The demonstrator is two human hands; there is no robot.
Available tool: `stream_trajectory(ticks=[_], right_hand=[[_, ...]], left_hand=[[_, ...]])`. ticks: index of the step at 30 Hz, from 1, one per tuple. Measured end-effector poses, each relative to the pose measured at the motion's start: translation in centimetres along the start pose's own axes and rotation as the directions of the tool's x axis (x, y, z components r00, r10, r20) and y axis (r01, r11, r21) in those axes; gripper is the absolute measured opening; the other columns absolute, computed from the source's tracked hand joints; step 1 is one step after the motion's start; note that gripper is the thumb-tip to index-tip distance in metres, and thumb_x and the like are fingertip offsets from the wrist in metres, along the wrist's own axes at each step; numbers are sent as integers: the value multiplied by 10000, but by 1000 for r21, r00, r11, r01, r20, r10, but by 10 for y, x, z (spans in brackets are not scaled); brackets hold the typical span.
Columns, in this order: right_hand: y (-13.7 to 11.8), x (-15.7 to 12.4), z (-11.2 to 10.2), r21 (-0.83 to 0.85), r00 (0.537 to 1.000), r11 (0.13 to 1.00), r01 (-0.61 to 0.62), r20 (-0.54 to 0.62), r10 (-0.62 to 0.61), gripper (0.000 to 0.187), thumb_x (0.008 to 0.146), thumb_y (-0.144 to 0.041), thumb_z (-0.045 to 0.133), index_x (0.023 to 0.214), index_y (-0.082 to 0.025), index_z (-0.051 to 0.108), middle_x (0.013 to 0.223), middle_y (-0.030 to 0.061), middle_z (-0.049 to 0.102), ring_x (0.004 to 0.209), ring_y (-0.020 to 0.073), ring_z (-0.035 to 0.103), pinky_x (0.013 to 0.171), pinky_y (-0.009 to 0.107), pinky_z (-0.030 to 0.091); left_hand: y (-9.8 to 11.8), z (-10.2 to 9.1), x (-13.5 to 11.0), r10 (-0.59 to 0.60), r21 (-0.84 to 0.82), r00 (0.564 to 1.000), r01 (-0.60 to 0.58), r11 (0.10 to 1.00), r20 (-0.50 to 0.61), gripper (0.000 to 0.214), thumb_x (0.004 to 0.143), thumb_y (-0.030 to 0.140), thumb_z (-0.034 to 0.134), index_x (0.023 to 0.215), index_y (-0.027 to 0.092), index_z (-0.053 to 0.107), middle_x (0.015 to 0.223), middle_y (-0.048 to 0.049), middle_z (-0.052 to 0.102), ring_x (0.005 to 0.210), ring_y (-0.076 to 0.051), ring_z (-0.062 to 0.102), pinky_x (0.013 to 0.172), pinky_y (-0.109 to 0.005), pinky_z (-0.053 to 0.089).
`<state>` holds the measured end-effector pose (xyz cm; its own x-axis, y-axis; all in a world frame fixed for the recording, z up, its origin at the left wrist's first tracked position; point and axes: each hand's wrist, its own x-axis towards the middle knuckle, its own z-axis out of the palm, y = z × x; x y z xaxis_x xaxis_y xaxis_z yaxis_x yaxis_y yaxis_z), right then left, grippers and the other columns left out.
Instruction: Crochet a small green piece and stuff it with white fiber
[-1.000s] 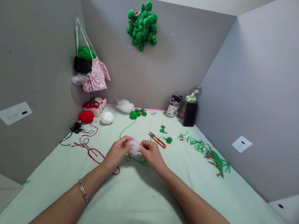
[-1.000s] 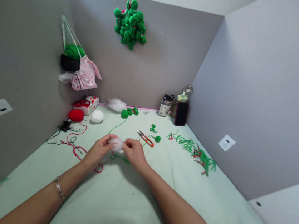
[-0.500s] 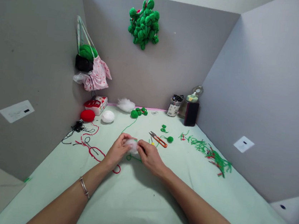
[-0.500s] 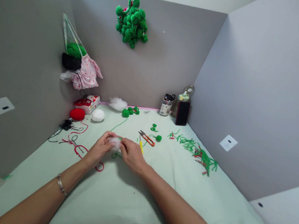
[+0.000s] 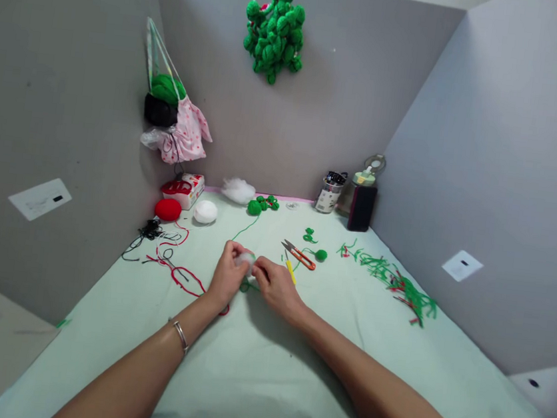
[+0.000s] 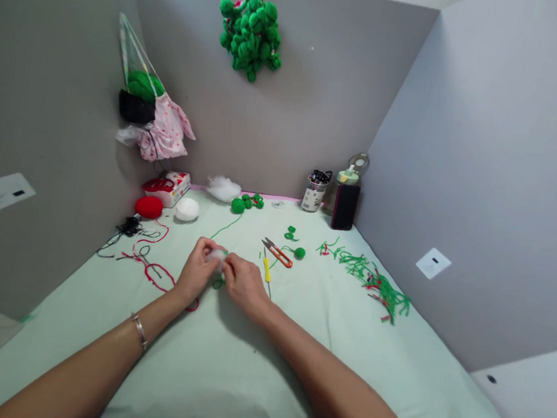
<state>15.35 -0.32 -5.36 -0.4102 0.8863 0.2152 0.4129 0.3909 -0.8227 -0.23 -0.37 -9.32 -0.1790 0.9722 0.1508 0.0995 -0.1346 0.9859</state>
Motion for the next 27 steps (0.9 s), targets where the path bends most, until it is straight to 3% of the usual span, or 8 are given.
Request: stream_trajectory(ticks=[5, 9, 17, 27], right_hand=[[6, 9, 0, 133, 999, 990, -44, 16, 43, 305, 889, -389, 557, 645, -218, 496, 574, -63, 391, 566, 125, 357, 556, 258, 293], [13, 14, -3, 195, 997, 978, -70, -10, 73, 302, 847, -406, 547, 615, -219, 502, 538, -69, 355, 533, 116, 324, 524, 253, 282], [14, 12, -7, 152, 995, 986, -62, -65, 73, 271, 757, -380, 573, 587, -233, 422, 535, -66, 363, 543, 111, 313, 524, 255, 237], [-10, -3, -19, 60, 996, 997, 50, 75, -55, 116, 828, -274, 524, 732, -236, 472, 611, -67, 425, 597, 136, 386, 595, 264, 290]], left_hand=[[10, -3, -3, -10, -43, 998, 13, 999, 62, 357, 1001, 349, 691, 1310, 174, 653, 1296, -110, 689, 1071, -260, 708, 899, -470, 619], [19, -3, -13, 10, -112, 991, 5, 994, 133, 343, 1000, 345, 693, 1293, 172, 658, 1274, -105, 694, 1050, -252, 710, 888, -461, 619], [28, -5, -18, 21, -222, 971, 33, 975, 238, 283, 1014, 382, 667, 1188, 159, 688, 1190, -90, 717, 962, -220, 715, 827, -413, 621], [9, -7, -7, -26, -143, 989, 47, 989, 143, 338, 1001, 347, 691, 1288, 171, 661, 1262, -104, 699, 1036, -248, 713, 875, -453, 623]])
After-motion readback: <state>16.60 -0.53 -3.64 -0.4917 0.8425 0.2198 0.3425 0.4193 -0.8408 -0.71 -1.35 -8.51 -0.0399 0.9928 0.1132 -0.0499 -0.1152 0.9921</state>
